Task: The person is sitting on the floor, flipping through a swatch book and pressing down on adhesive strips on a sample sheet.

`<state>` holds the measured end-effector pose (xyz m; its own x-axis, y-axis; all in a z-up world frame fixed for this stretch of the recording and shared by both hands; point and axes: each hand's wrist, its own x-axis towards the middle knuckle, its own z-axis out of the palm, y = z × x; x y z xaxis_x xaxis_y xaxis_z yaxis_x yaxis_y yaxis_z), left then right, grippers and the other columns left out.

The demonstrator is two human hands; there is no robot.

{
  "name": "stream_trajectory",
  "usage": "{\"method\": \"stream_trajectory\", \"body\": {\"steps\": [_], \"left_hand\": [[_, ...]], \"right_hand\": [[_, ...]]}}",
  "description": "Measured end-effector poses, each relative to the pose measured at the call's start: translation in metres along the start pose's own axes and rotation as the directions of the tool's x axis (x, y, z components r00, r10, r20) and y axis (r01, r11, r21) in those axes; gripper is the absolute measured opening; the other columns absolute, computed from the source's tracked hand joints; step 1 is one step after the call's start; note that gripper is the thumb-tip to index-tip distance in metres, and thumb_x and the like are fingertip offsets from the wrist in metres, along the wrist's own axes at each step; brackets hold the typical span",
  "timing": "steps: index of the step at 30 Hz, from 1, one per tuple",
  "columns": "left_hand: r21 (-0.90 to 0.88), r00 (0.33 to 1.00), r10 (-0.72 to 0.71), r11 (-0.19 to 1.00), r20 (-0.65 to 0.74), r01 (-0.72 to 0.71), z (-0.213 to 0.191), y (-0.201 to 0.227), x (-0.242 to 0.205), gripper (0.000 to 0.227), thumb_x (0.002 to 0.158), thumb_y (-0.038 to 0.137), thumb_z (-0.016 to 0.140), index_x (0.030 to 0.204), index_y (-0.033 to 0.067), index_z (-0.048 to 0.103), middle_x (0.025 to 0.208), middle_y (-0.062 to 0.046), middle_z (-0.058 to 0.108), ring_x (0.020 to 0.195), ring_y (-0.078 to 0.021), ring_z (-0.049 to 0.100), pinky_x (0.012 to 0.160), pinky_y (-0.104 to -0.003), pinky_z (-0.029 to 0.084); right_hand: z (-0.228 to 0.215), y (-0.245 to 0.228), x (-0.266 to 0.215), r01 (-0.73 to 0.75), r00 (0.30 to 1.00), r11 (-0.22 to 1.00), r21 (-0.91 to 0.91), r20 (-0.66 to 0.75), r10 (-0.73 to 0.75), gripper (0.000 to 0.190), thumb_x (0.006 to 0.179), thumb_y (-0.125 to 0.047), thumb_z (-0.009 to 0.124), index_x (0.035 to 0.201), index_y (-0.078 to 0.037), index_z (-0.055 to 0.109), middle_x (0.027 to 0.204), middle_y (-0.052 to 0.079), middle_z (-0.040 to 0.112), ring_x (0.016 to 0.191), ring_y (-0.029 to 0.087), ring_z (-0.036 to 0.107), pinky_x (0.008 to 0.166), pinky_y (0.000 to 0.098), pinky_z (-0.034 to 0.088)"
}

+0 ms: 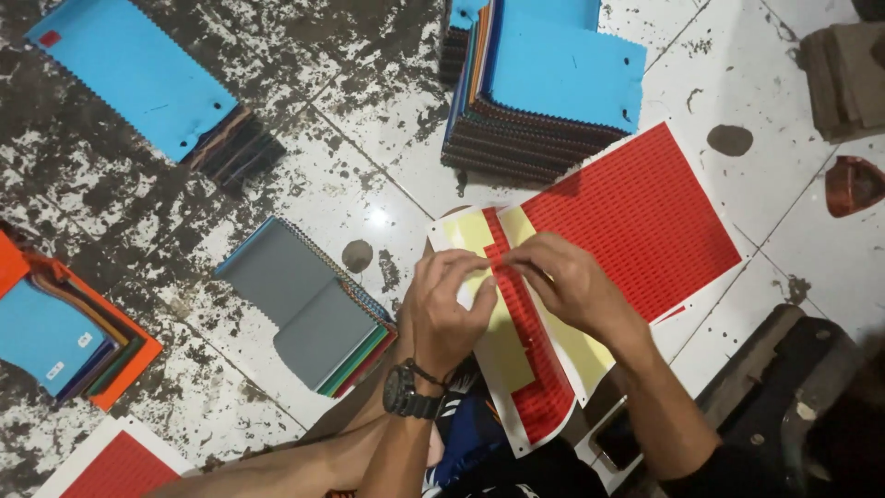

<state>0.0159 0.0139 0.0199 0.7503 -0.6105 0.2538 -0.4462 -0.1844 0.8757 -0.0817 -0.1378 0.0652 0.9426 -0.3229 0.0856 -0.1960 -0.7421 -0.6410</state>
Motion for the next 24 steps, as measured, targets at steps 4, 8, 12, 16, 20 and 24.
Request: {"method": "stream_trajectory", "body": {"steps": [4, 8, 12, 16, 20, 24], "left_hand": [[-0.010, 0.997, -0.007, 1.000, 0.077, 0.008, 0.002, 0.007, -0.001, 0.019, 0.081, 0.033, 0.080, 0.094, 0.0195, 0.077, 0.091, 0.002, 0.068, 0.091, -0.0213, 0.064, 0.081, -0.036, 0.052], [-0.131, 0.986, -0.080, 0.986, 0.145, 0.099, 0.002, 0.001, -0.004, 0.008, 0.085, 0.027, 0.080, 0.087, 0.0199, 0.078, 0.084, 0.004, 0.070, 0.080, -0.0188, 0.068, 0.077, -0.033, 0.056], [-0.062, 0.994, -0.106, 0.992, 0.022, 0.107, 0.002, -0.004, -0.003, 0.017, 0.095, 0.028, 0.069, 0.100, 0.0133, 0.076, 0.097, -0.004, 0.072, 0.087, -0.0274, 0.070, 0.076, -0.039, 0.054], [-0.044, 0.994, -0.100, 0.994, 0.039, 0.102, -0.001, 0.011, 0.009, 0.057, 0.086, 0.014, 0.072, 0.137, -0.0019, 0.054, 0.122, -0.028, 0.062, 0.109, -0.0473, 0.062, 0.089, -0.055, 0.050], [0.102, 0.982, -0.182, 0.979, 0.038, 0.178, 0.008, 0.013, 0.007, 0.087, 0.076, 0.010, 0.078, 0.152, 0.0009, 0.036, 0.128, -0.028, 0.060, 0.119, -0.0490, 0.057, 0.094, -0.060, 0.045], [0.174, 0.981, -0.183, 0.966, -0.072, 0.193, 0.032, -0.013, -0.004, 0.092, 0.074, 0.023, 0.079, 0.154, 0.0092, 0.036, 0.126, -0.013, 0.064, 0.114, -0.0361, 0.061, 0.089, -0.049, 0.049]], "right_hand": [[-0.009, -0.019, -0.004, 0.117, 0.988, 0.985, -0.124, 0.118, -0.102, 0.030, 0.091, -0.001, 0.067, 0.120, 0.002, 0.065, 0.082, 0.021, 0.071, 0.081, 0.041, 0.072, 0.073, 0.0532, 0.061], [-0.009, -0.018, -0.003, 0.034, 0.993, 0.999, 0.001, 0.115, -0.034, 0.036, 0.088, -0.002, 0.071, 0.122, 0.001, 0.062, 0.085, 0.021, 0.074, 0.084, 0.042, 0.074, 0.075, 0.0530, 0.062], [0.013, 0.015, 0.001, -0.242, 0.969, 0.961, 0.137, -0.022, 0.248, 0.023, 0.090, -0.004, 0.071, 0.112, -0.003, 0.074, 0.095, 0.018, 0.074, 0.091, 0.034, 0.075, 0.076, 0.0404, 0.065], [0.057, 0.048, 0.002, -0.363, 0.919, 0.919, 0.155, -0.101, 0.380, 0.021, 0.093, -0.017, 0.072, 0.109, -0.005, 0.077, 0.090, 0.016, 0.074, 0.086, 0.033, 0.075, 0.070, 0.0383, 0.065], [0.071, 0.037, 0.009, -0.414, 0.880, 0.908, 0.070, -0.223, 0.419, 0.030, 0.086, -0.029, 0.082, 0.104, -0.005, 0.078, 0.082, 0.014, 0.072, 0.078, 0.030, 0.075, 0.062, 0.0374, 0.064], [0.079, 0.023, 0.005, -0.438, 0.827, 0.888, 0.142, -0.324, 0.460, 0.027, 0.083, -0.021, 0.085, 0.098, 0.000, 0.078, 0.082, 0.018, 0.072, 0.077, 0.033, 0.073, 0.061, 0.0358, 0.062]]}}
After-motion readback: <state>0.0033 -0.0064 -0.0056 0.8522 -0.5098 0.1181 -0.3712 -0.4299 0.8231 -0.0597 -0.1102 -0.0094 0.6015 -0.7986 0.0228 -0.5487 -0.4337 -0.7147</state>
